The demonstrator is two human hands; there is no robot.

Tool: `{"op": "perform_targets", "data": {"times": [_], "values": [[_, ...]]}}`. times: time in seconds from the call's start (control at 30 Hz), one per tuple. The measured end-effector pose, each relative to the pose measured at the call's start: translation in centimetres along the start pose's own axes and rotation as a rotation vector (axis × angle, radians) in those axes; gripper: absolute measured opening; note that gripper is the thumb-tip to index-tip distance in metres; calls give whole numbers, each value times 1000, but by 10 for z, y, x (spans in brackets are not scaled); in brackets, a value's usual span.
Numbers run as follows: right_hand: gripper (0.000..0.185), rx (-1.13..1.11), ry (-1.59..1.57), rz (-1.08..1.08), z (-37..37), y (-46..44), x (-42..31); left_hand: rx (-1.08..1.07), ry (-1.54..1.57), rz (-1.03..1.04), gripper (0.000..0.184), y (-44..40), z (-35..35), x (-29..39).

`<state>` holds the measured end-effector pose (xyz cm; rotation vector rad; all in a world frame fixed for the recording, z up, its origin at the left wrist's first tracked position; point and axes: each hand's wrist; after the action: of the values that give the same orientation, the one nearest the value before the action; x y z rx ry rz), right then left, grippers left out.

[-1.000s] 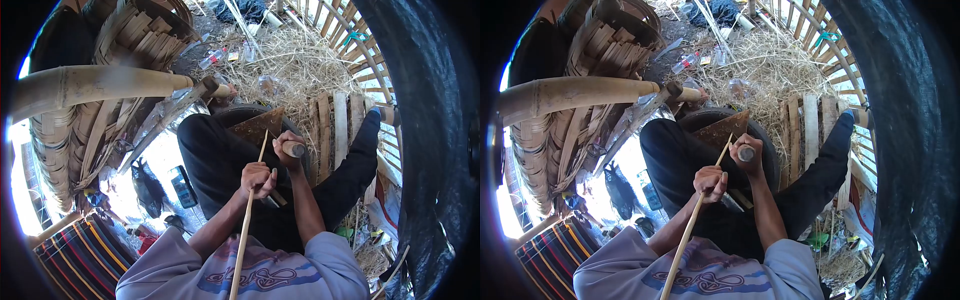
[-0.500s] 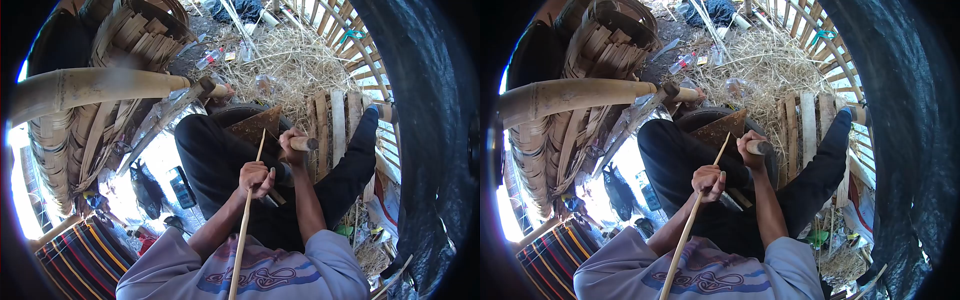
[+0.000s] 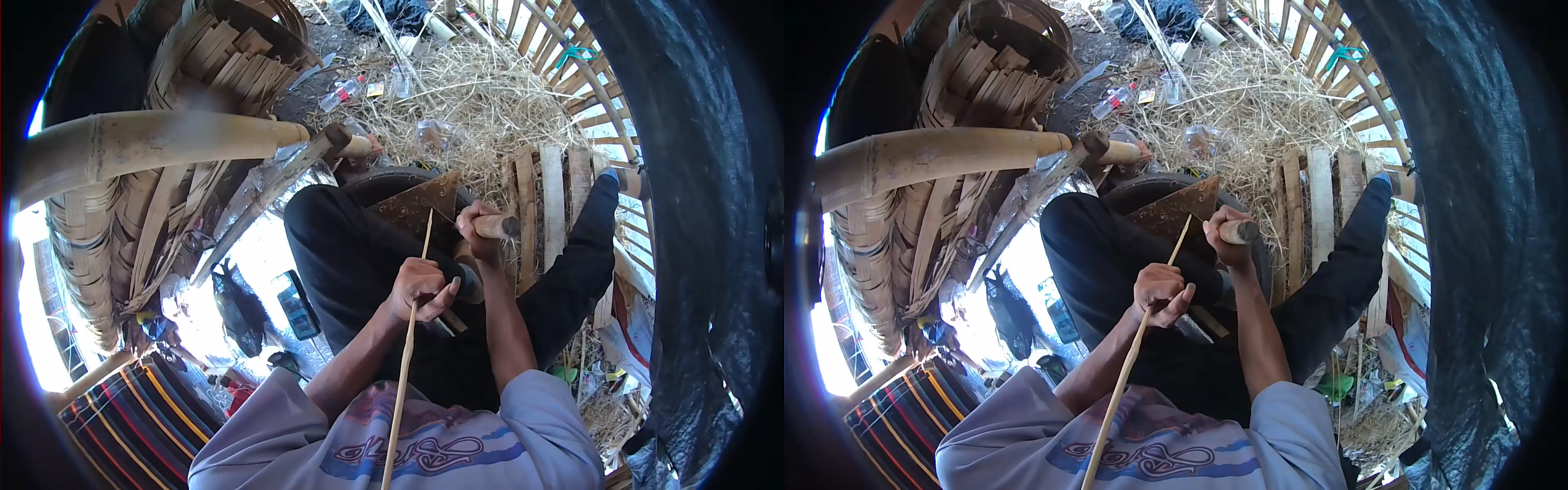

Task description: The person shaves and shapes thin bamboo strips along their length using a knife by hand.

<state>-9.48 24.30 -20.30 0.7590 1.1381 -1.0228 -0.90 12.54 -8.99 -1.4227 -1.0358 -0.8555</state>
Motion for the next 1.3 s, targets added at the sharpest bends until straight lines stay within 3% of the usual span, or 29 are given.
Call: {"op": "perform_targets", "data": {"times": [0.03, 0.13, 0.17, 0.27, 0.3, 0.47, 0.53, 0.6, 0.73, 0.8, 0.83, 0.97, 1.13, 1.3], "values": [[21, 56, -310, 86, 0, 2, -8, 4, -16, 18, 41, -5, -4, -2], [20, -45, -493, 28, 12, 1, -15, 15, -11, -12, 41, 3, 0, 6], [21, -58, -232, 40, 10, 3, -7, 11, -17, -8, 41, 2, 1, 5], [21, 16, -61, 8, 3, -3, 11, 16, -57, -2, 40, -3, 0, 1], [19, 32, -271, 56, 3, -1, 5, 26, -43, 9, 40, -2, -1, -2], [18, -7, -401, 16, -2, 3, -13, 13, -36, -16, 40, 1, 3, 0], [18, 31, -470, 157, 1, -3, -21, -1, -47, -4, 41, -2, 2, -1], [19, 52, -467, 161, 5, 0, -23, 8, -2, -1, 41, -4, 4, -1], [22, -29, -174, -29, 1, 6, -15, 15, -23, -64, 44, -4, 9, 3], [23, -26, -312, 29, 3, 4, -26, 13, -44, -54, 44, -5, 4, 1], [21, 39, -551, 57, 8, 4, -44, 12, -51, -53, 44, -3, 2, -1], [20, 30, -594, 48, 5, -1, -31, 8, -17, -9, 40, 2, 7, 1], [20, -42, -466, 117, 4, -6, -32, 5, -1, 1, 41, -5, 5, -1], [19, -84, -205, 32, 1, -1, -25, 0, 6, 11, 41, -5, 11, -1]]}}
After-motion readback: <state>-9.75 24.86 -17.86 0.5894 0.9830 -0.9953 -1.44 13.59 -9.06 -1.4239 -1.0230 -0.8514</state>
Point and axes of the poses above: each hand's wrist, its own y-axis away from the middle knuckle, its own z-axis out of the palm, x = y × z
